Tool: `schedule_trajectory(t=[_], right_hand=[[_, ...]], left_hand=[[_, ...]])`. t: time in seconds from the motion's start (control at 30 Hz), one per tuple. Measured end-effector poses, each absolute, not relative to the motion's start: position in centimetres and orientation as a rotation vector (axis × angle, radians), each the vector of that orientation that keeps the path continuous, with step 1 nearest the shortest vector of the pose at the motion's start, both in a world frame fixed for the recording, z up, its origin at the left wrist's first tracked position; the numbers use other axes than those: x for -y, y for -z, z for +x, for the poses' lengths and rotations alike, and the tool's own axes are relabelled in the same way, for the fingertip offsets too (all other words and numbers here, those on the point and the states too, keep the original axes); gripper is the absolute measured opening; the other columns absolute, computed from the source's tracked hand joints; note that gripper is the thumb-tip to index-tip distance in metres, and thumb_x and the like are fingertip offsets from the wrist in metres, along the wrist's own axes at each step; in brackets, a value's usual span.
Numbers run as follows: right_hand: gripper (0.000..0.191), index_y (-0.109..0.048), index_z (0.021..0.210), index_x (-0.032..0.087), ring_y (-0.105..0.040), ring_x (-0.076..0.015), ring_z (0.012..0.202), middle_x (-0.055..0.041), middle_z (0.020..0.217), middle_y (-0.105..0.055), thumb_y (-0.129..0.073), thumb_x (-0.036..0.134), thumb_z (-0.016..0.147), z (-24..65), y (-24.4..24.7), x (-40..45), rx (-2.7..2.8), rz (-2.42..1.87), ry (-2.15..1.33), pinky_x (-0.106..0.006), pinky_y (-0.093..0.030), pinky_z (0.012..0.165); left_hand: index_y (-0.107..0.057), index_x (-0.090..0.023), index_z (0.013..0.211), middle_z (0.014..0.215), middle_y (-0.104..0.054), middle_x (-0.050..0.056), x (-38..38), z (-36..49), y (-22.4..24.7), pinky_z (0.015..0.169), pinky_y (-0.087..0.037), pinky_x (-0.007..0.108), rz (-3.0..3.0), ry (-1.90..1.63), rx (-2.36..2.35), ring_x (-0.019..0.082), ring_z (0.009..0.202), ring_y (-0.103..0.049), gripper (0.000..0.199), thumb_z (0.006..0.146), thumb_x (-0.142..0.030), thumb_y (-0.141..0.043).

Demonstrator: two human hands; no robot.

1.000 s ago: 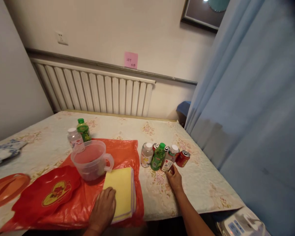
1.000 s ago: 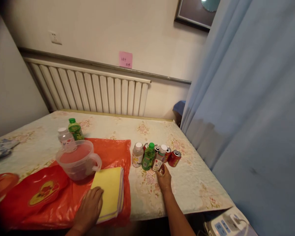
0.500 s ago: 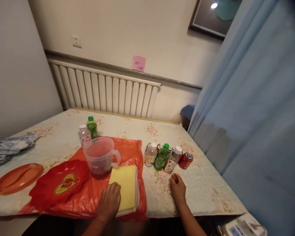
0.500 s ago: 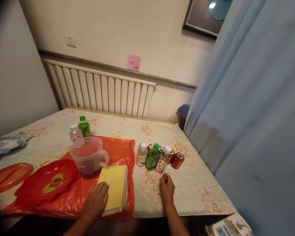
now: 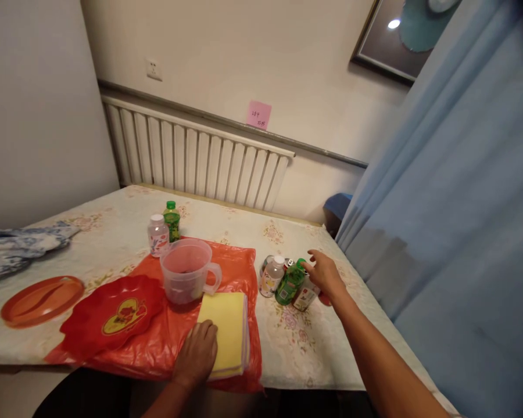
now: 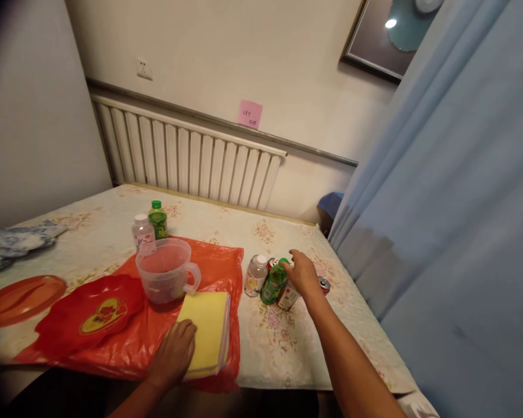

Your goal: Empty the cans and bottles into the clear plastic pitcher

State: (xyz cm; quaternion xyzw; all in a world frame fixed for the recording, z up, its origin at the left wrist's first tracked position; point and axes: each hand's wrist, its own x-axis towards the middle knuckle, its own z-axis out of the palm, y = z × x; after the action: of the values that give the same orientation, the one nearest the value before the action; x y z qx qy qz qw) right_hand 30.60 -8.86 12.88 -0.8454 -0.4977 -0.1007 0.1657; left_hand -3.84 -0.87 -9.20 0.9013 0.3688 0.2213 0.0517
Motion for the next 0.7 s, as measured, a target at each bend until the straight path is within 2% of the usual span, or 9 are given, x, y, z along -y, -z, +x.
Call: schedule_trajectory(t=[0.07, 0.17, 0.23, 0.47, 0.7], right_hand=[[0.040, -0.061, 0.118, 0.015, -0.064, -0.0228, 0.098, -0.0131, 0.109, -0.069, -0.056, 0.038, 0.086, 30.4, -13.5, 7.8, 1.539, -2.496, 0.270, -0.028, -0.044, 0.081], [0.029, -0.068, 0.102, 0.016, -0.066, -0.0235, 0.089, -0.0140, 0.098, -0.071, -0.063, 0.036, 0.081, 30.2, -13.5, 6.6, 1.610, -2.562, 0.196, -0.027, -0.043, 0.071], [0.025, -0.069, 0.097, 0.016, -0.066, -0.0225, 0.083, -0.0145, 0.096, -0.072, -0.063, 0.032, 0.080, 30.1, -13.4, 6.1, 1.631, -2.604, 0.165, -0.027, -0.041, 0.065], [0.026, -0.070, 0.100, 0.022, -0.064, -0.0171, 0.080, -0.0071, 0.097, -0.073, -0.061, 0.019, 0.076, 30.2, -13.9, 5.7, 1.746, -2.601, 0.070, -0.022, -0.038, 0.063], [0.035, -0.071, 0.104, 0.024, -0.063, -0.0172, 0.083, -0.0051, 0.097, -0.072, -0.057, 0.013, 0.074, 30.5, -13.9, 5.7, 1.814, -2.555, 0.046, -0.023, -0.039, 0.068]], left_hand=[[-0.060, -0.020, 0.103, 0.108, -0.061, 0.007, 0.9, -3.8, 9.1, 0.094, -0.041, 0.038, 2.746, -0.686, -1.115, 0.022, 0.102, -0.053, 0.025, 0.088, -0.012, -0.042], [-0.060, -0.020, 0.103, 0.107, -0.061, 0.007, 0.9, -3.9, 9.0, 0.094, -0.041, 0.037, 2.745, -0.699, -1.100, 0.022, 0.102, -0.053, 0.024, 0.088, -0.012, -0.043], [-0.059, -0.020, 0.103, 0.107, -0.060, 0.007, 1.0, -3.9, 9.0, 0.094, -0.040, 0.037, 2.740, -0.700, -1.096, 0.022, 0.103, -0.053, 0.023, 0.088, -0.012, -0.043], [-0.059, -0.019, 0.105, 0.112, -0.060, 0.008, 0.9, -3.9, 9.1, 0.096, -0.039, 0.039, 2.727, -0.645, -1.117, 0.023, 0.106, -0.052, 0.025, 0.090, -0.014, -0.041], [-0.060, -0.019, 0.104, 0.111, -0.061, 0.008, 1.0, -3.9, 8.8, 0.093, -0.039, 0.039, 2.737, -0.658, -1.121, 0.024, 0.103, -0.052, 0.024, 0.089, -0.013, -0.042]])
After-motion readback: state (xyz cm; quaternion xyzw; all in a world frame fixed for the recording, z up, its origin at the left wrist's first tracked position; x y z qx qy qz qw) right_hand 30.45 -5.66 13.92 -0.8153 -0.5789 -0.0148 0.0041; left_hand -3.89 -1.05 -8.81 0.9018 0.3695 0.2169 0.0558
